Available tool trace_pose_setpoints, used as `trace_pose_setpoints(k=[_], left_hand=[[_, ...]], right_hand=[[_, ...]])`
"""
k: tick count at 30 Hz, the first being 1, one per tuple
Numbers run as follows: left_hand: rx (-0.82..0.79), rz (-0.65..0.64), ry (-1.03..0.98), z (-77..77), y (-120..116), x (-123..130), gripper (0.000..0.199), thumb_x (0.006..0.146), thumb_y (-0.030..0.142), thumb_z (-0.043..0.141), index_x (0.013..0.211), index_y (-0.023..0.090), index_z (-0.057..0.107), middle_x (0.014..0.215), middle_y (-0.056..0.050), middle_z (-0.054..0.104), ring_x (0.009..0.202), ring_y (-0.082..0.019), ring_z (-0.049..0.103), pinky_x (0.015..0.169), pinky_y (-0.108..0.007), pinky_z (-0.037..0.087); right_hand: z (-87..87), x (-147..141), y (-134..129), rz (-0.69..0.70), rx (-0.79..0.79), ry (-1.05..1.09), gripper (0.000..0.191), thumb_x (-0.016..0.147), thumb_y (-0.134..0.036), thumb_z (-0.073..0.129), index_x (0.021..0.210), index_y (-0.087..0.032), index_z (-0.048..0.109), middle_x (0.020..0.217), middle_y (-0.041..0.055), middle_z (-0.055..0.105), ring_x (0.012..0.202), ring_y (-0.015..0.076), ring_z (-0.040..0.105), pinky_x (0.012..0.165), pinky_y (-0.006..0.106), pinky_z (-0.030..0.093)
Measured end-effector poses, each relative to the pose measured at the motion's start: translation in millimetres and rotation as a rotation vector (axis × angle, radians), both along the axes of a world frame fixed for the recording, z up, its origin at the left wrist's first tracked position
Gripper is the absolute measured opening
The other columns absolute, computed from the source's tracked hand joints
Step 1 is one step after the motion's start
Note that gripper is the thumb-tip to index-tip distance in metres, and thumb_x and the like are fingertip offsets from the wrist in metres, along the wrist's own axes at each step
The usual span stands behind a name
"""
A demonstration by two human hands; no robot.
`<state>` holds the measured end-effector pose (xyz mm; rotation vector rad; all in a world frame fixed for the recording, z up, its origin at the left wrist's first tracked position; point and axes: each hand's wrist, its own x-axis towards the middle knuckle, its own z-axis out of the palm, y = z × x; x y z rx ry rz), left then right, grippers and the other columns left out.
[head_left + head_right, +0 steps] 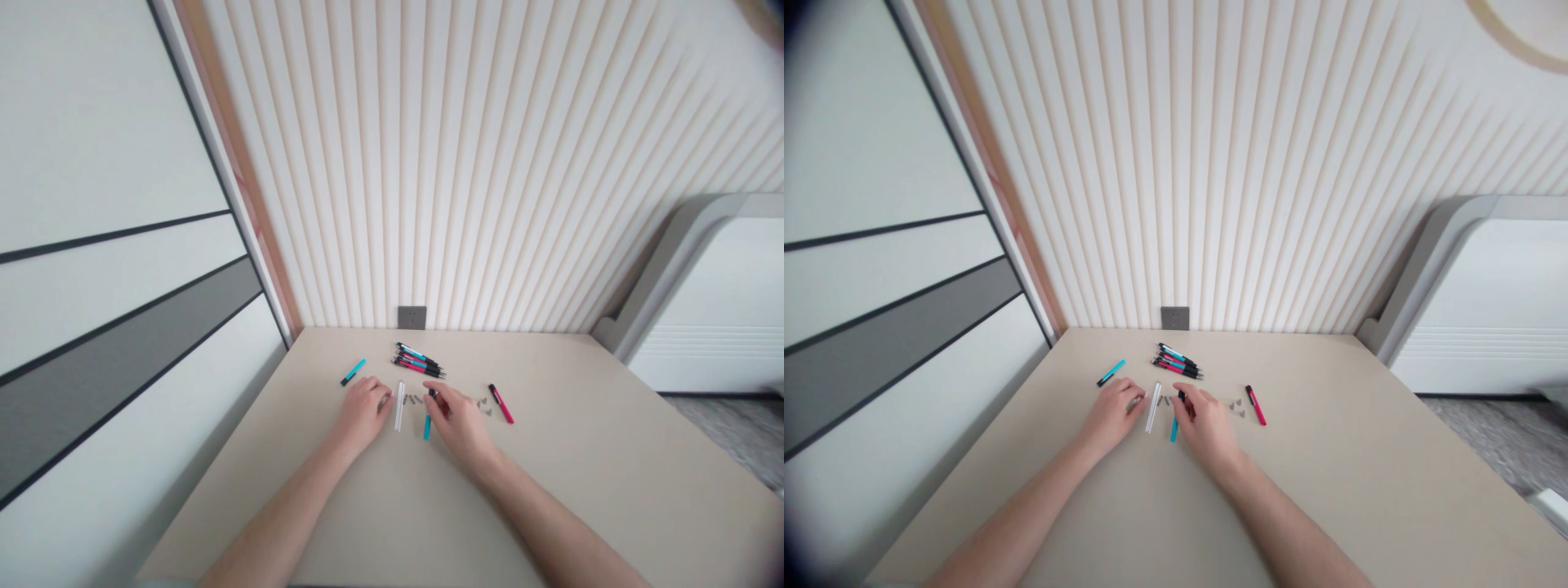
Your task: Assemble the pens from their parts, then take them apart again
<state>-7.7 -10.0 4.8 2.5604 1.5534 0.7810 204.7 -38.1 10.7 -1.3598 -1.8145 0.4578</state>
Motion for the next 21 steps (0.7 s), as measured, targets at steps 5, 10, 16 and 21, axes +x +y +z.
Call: trace_pose_setpoints(k=[5,10,16,21], left_hand=[[0.014,0.002,0.025,1.9,1.1,-0.7,0.014,0.09,0.02,0.054,0.086,0.018,0.067,0.087,-0.006,0.063,0.087,-0.022,0.059,0.082,-0.035,0.045],[0.007,0.074,0.022,4.1,3.2,-5.9,0.013,0.089,0.023,0.057,0.083,0.019,0.067,0.086,-0.006,0.065,0.086,-0.022,0.06,0.08,-0.037,0.045],[-0.01,0.095,0.107,4.2,1.2,-4.9,0.013,0.086,0.028,0.061,0.077,0.02,0.065,0.083,-0.004,0.065,0.085,-0.023,0.06,0.077,-0.037,0.044],[0.003,0.087,0.106,1.9,0.6,-4.1,0.015,0.084,0.033,0.065,0.076,0.02,0.064,0.081,-0.004,0.065,0.083,-0.024,0.06,0.076,-0.036,0.043]], right_hand=[[0.0,0.1,0.0,-0.02,-0.029,-0.019,0.031,0.092,-0.036,0.045,0.113,-0.024,0.065,0.069,0.0,0.063,0.061,0.0151,0.056,0.06,0.024,0.041],[1.8,1.4,-1.3,-0.027,-0.051,-0.046,0.031,0.092,-0.036,0.044,0.113,-0.025,0.065,0.073,0.001,0.066,0.063,0.0158,0.057,0.061,0.024,0.041],[0.5,-2.7,-2.8,-0.007,-0.07,-0.071,0.031,0.092,-0.036,0.045,0.111,-0.024,0.066,0.074,0.0015,0.067,0.062,0.0153,0.058,0.061,0.024,0.042],[1.4,-3.5,-3.2,-0.01,-0.065,-0.069,0.033,0.091,-0.037,0.045,0.115,-0.024,0.065,0.071,0.0007,0.065,0.06,0.0152,0.057,0.059,0.023,0.042]])
